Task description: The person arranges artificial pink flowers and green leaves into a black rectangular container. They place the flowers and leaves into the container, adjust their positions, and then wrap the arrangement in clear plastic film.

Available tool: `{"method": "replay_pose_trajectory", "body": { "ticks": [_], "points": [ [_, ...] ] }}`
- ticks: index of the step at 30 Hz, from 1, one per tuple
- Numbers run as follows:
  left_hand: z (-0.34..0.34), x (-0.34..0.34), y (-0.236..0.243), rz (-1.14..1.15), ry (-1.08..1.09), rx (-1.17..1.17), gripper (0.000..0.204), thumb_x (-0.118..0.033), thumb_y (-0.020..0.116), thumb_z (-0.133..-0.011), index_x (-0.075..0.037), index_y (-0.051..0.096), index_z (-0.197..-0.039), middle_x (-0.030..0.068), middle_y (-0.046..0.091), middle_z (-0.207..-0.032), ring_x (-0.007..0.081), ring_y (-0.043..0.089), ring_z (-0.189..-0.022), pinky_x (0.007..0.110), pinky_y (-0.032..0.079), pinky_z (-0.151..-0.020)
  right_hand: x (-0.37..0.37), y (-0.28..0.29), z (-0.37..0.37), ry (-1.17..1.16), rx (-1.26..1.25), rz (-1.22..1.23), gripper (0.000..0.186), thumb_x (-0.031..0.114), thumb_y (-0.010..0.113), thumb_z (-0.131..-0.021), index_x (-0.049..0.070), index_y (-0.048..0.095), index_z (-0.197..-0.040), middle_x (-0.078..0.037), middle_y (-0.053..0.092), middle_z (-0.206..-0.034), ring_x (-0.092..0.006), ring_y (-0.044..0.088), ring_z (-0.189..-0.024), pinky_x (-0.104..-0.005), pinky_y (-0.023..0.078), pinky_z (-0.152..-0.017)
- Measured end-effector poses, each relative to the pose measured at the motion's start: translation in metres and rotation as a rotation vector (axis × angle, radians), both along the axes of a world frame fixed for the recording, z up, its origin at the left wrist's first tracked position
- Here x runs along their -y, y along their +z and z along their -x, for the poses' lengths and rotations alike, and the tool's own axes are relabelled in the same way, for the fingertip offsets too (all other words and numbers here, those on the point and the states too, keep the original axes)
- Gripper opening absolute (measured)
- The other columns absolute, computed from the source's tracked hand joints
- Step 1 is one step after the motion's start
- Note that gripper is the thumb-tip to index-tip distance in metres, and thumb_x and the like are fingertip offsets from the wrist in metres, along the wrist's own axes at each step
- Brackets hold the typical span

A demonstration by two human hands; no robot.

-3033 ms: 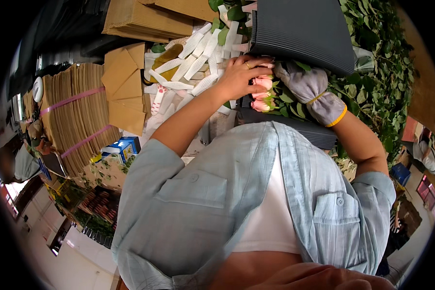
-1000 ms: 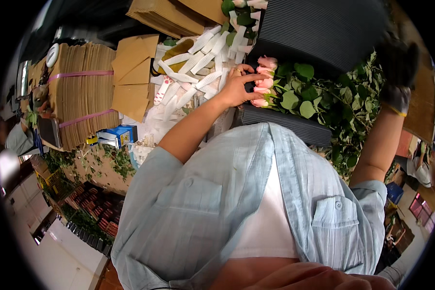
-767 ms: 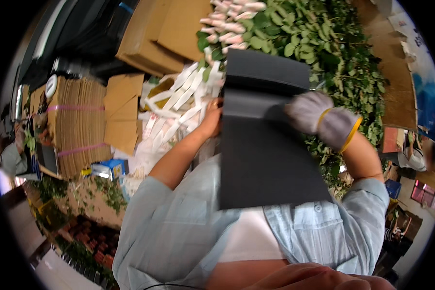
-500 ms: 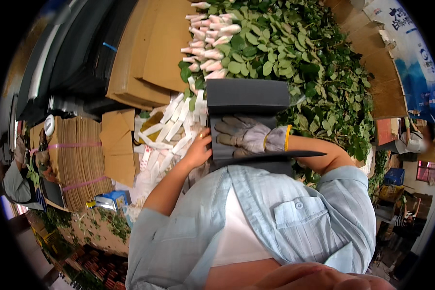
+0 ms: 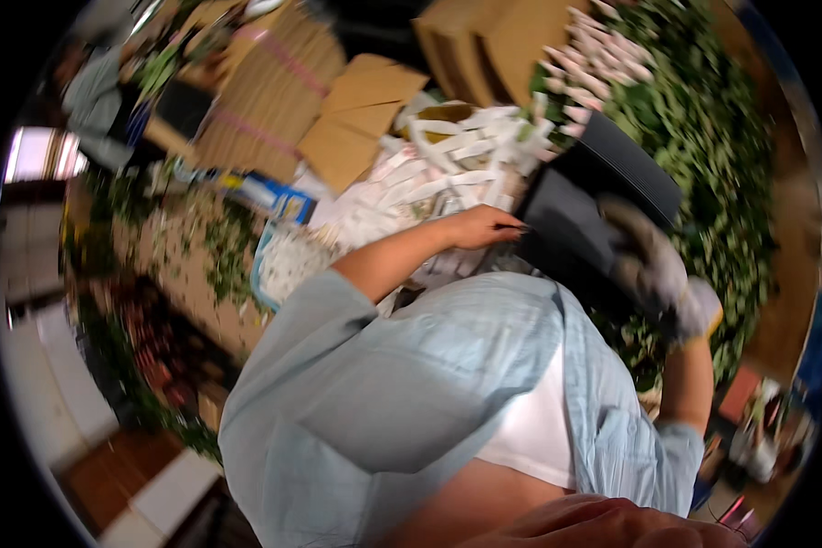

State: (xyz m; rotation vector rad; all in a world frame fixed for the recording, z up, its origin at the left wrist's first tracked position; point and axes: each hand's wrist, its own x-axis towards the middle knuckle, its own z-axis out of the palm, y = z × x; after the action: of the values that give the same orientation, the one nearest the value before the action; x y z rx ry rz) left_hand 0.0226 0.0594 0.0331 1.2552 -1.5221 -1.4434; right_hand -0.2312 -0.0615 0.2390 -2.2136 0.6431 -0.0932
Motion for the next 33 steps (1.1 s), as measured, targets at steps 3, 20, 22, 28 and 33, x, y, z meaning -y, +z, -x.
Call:
{"method": "replay_pose_trajectory", "body": {
  "ticks": [3,20,22,28,33],
  "points": [
    [0.0,0.0,-0.003,-0.099,-0.053,-0.03,0.036,-0.026,0.061,-0.094,-0.003,0.063,-0.122,0.015,0.066,-0.118,0.0206,0.062,-0.104,0.033,0.049,-0.088,-0.036,-0.027,0.001,0.106,-0.733,0.412,0.037,0.03,0.069,-0.077,0.009,0.064,-0.106,-0.02,0.068,-0.086,-0.0383,0.067,-0.08,-0.0458,0.055,-0.072],
    [0.038,-0.015,-0.049,-0.106,0.218,-0.124,0.03,-0.009,0.073,-0.078,-0.012,0.071,-0.107,0.007,0.072,-0.102,0.0217,0.067,-0.096,0.043,0.031,-0.114,0.017,-0.059,-0.345,0.223,0.18,0.899,0.018,0.015,0.057,-0.079,0.008,0.07,-0.09,-0.013,0.07,-0.083,-0.0296,0.069,-0.077,-0.04,0.054,-0.06],
    [0.033,-0.014,-0.014,0.083,0.32,0.205,0.025,-0.009,0.07,-0.079,-0.014,0.072,-0.103,0.0083,0.072,-0.093,0.0253,0.069,-0.087,0.043,0.03,-0.116,0.041,-0.021,-0.254,0.119,0.441,0.76,0.017,0.013,0.056,-0.081,0.007,0.069,-0.091,-0.013,0.068,-0.08,-0.0292,0.068,-0.073,-0.0382,0.054,-0.059],
    [0.031,-0.008,-0.012,0.261,0.313,0.26,0.033,-0.001,0.063,-0.077,-0.017,0.072,-0.105,0.0084,0.072,-0.091,0.0259,0.068,-0.082,0.041,0.047,-0.102,0.039,-0.076,0.004,-0.449,-0.011,-0.273,0.02,0.015,0.058,-0.088,-0.002,0.067,-0.093,-0.008,0.068,-0.074,-0.0158,0.063,-0.061,-0.0297,0.05,-0.056],
    [0.009,-0.005,0.0,0.18,0.092,0.298,0.043,0.003,0.063,-0.073,-0.017,0.071,-0.109,0.0111,0.066,-0.104,0.0281,0.064,-0.091,0.038,0.05,-0.077,0.038,-0.094,-0.018,-0.585,-0.415,-0.741,0.022,0.023,0.06,-0.084,0.002,0.067,-0.084,-0.003,0.064,-0.067,-0.0099,0.058,-0.055,-0.0265,0.047,-0.056]
  ]
}}
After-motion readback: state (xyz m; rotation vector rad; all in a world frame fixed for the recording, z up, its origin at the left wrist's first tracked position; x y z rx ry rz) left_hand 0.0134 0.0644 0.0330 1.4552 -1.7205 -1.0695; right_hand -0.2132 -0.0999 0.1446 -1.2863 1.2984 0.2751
